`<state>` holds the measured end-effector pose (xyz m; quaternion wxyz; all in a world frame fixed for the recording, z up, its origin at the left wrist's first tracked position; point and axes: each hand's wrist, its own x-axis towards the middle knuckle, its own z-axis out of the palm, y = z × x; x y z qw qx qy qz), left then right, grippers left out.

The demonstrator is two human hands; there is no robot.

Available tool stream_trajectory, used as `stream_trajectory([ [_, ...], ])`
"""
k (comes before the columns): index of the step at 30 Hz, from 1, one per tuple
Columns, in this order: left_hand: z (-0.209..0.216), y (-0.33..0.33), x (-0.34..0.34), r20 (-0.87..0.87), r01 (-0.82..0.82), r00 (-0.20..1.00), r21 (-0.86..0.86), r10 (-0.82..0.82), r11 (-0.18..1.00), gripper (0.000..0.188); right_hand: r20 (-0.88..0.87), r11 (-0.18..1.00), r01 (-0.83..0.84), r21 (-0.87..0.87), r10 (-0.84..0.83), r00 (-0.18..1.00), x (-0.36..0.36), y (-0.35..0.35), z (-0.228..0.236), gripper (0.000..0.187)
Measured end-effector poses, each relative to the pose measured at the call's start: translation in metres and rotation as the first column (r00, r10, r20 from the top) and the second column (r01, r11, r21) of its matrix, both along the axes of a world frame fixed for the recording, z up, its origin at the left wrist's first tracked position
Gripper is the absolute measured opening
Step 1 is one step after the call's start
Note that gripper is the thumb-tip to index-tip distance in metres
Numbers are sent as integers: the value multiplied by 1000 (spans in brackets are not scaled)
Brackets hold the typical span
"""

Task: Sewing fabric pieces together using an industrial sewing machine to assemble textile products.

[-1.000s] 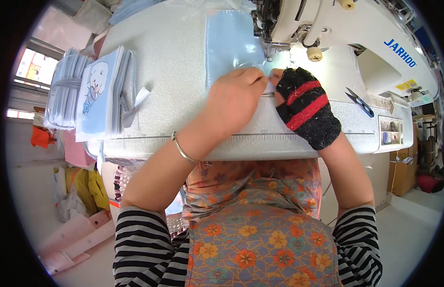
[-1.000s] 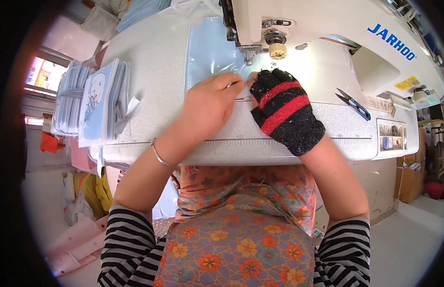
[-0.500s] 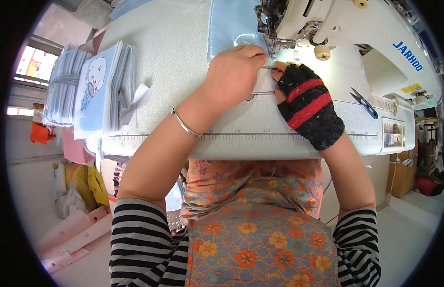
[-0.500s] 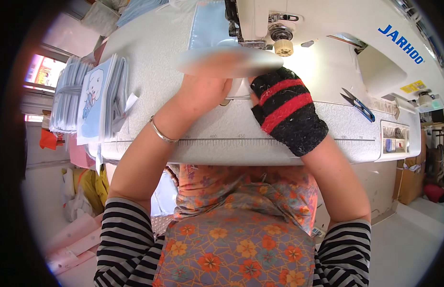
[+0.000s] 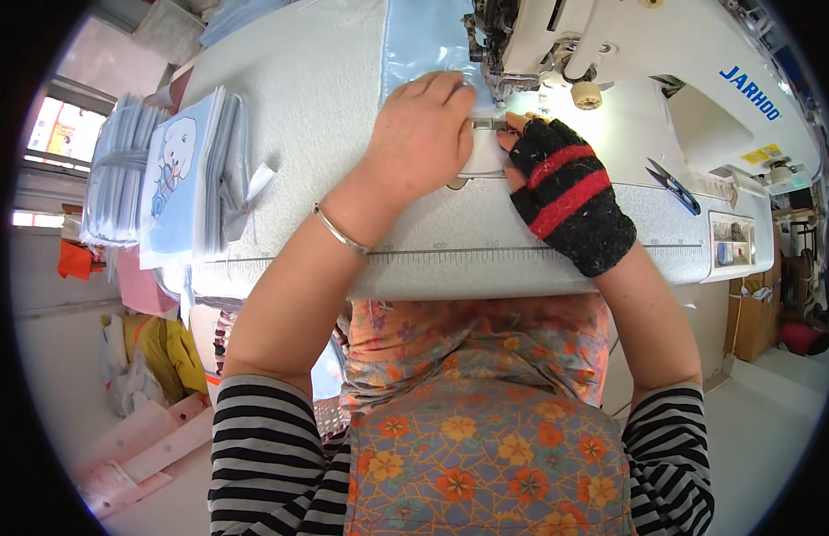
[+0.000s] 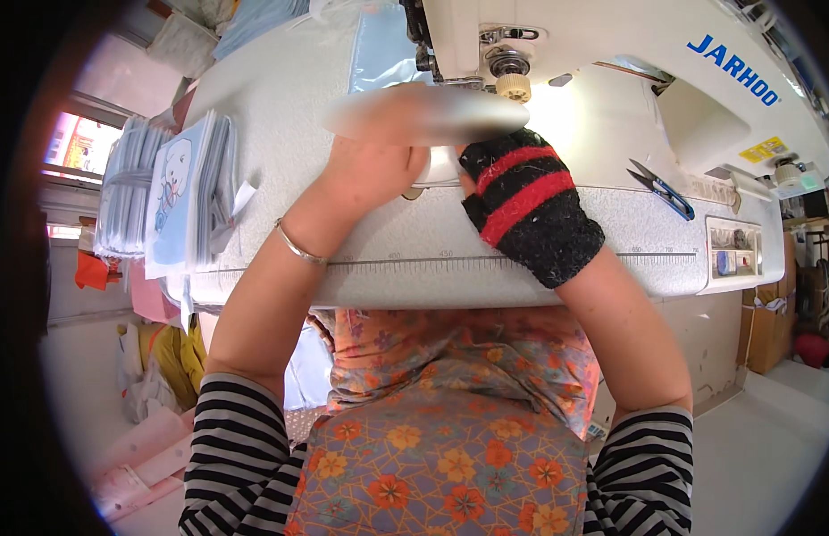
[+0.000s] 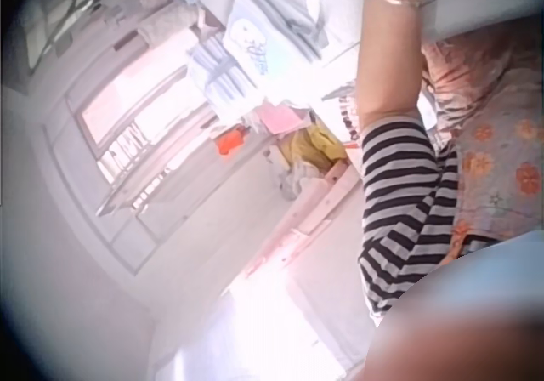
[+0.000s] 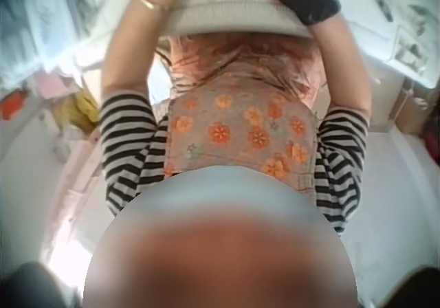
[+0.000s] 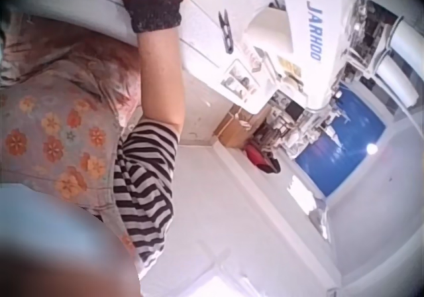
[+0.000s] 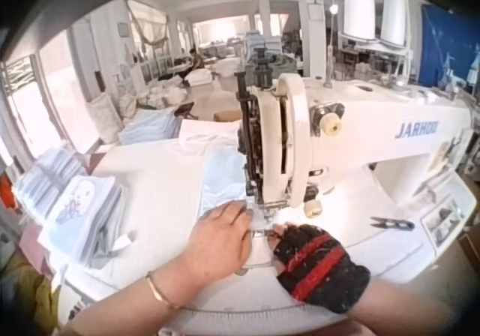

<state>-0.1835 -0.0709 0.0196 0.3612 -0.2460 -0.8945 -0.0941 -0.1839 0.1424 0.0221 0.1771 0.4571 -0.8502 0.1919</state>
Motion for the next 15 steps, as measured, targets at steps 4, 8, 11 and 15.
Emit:
stream_trajectory([
  [4, 33, 5, 27, 333, -84, 937, -86, 108, 993, 18, -13, 999, 20, -47, -21, 1000, -5, 6, -4, 27],
  [8, 38, 9, 49, 588, -7, 803, -157, 99, 988, 30, 93, 978, 78, -192, -61, 994, -11, 7, -1, 25],
  [11, 15, -2, 40, 275, 206, 943, -37, -188, 978, 43, 8, 982, -102, -159, 105, 994, -10, -3, -7, 35],
  [15, 11, 12, 52, 395, 77, 917, -44, -54, 996, 52, 4, 998, -8, -70, 8, 1000, -20, 2, -18, 35],
])
